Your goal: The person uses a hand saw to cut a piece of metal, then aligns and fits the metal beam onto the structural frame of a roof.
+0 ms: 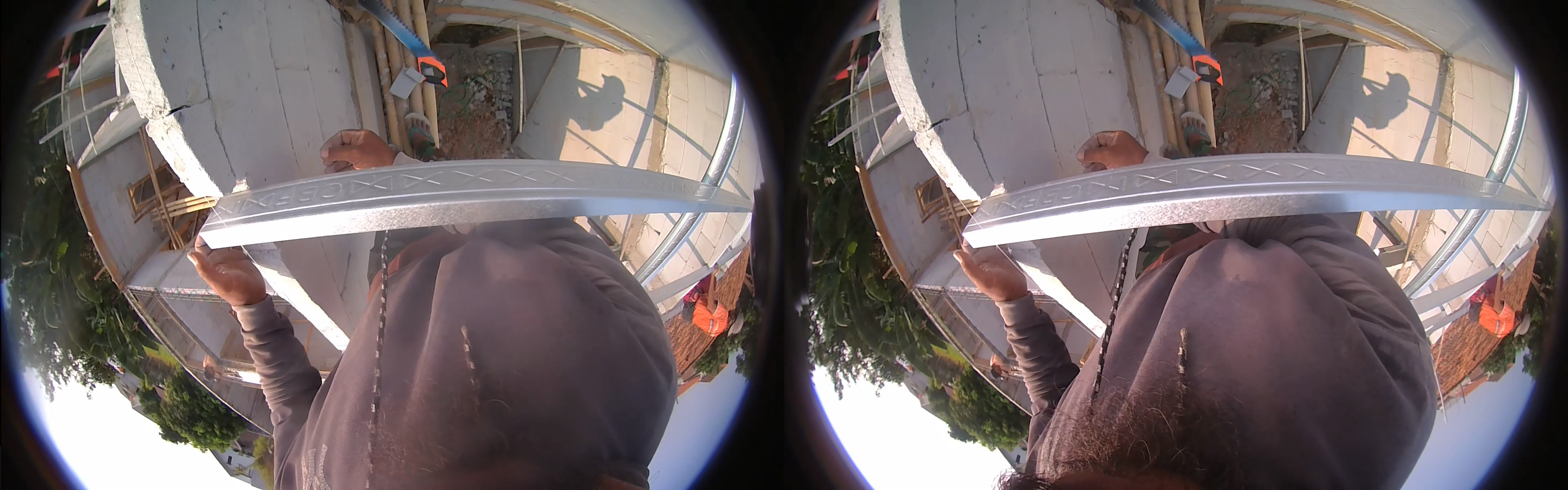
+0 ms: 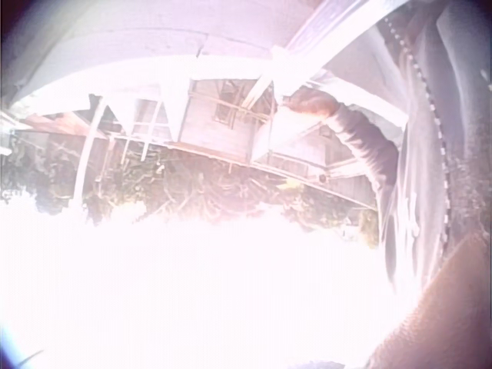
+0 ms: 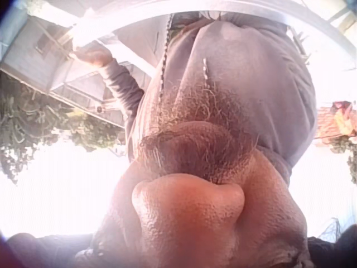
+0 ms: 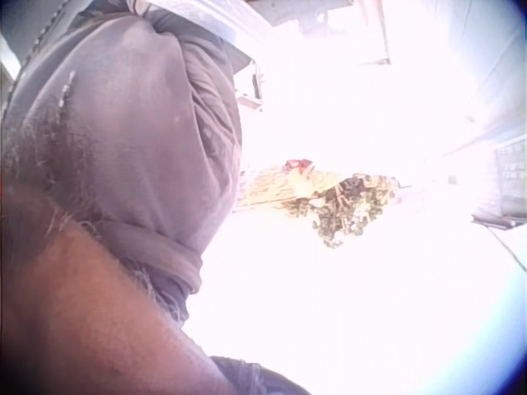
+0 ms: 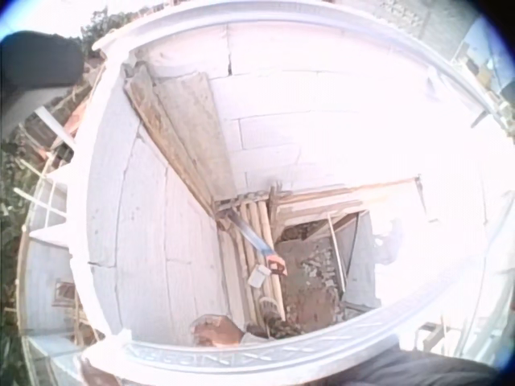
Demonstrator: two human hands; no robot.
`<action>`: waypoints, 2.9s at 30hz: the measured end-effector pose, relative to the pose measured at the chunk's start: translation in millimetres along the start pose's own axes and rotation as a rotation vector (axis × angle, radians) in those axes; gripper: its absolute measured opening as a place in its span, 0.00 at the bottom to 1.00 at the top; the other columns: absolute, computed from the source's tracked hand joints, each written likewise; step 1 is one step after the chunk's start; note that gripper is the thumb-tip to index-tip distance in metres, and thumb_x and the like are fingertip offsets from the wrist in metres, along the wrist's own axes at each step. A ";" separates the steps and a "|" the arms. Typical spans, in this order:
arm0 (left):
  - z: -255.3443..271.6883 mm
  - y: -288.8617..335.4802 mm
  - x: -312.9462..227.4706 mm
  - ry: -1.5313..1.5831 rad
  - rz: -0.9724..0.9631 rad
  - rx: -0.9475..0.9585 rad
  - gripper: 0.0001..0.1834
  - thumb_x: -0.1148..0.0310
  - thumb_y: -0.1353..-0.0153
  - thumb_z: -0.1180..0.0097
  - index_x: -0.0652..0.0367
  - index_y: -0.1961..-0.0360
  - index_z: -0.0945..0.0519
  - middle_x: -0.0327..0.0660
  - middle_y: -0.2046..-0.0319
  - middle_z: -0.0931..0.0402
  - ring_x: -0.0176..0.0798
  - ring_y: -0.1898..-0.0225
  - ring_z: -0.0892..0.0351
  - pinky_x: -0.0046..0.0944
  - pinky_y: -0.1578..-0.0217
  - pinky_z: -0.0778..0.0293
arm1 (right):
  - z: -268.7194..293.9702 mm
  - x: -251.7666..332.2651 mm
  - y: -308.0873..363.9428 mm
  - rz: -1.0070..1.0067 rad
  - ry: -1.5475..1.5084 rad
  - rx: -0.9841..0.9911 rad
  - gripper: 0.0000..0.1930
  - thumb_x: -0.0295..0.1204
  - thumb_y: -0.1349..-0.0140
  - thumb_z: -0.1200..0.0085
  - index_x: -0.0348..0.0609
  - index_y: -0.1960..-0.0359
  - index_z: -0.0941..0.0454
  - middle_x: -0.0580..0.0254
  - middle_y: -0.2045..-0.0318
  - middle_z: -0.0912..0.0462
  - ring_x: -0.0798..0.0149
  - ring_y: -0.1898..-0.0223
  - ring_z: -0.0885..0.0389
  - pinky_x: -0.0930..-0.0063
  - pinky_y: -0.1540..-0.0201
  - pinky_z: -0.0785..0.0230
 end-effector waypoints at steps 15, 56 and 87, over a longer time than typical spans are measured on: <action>53.9 -16.6 39.3 -0.818 -0.200 0.009 0.28 0.57 0.16 0.66 0.70 0.36 0.23 0.49 0.45 0.18 0.43 0.46 0.18 0.42 0.44 0.23 | 333.7 -107.4 -10.4 -0.065 0.878 -0.817 0.15 0.36 0.37 0.36 0.49 0.50 0.12 0.53 0.58 0.10 0.51 0.50 0.10 0.60 0.48 0.19; 27.0 -12.6 37.2 -0.723 0.042 0.069 0.36 0.39 0.25 0.51 0.63 0.36 0.23 0.52 0.52 0.14 0.42 0.59 0.09 0.41 0.58 0.12 | 504.3 -137.7 -289.9 0.013 1.972 -0.230 0.41 0.63 0.44 0.32 0.70 0.28 0.26 0.37 0.28 0.32 0.41 0.25 0.34 0.51 0.24 0.37; -0.9 -2.8 9.4 -1.231 -0.680 0.230 0.21 0.75 0.20 0.58 0.68 0.30 0.29 0.58 0.36 0.23 0.55 0.37 0.20 0.44 0.33 0.27 | 424.0 -152.7 -156.6 -0.131 1.829 -0.320 0.21 0.42 0.28 0.47 0.50 0.39 0.15 0.55 0.31 0.22 0.53 0.34 0.20 0.54 0.37 0.24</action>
Point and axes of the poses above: each hand's wrist, its own y-axis away from the middle knuckle, its own z-axis out of the back of the hand, x = y × z, the point moved 9 cm from there along -y, towards the middle knuckle
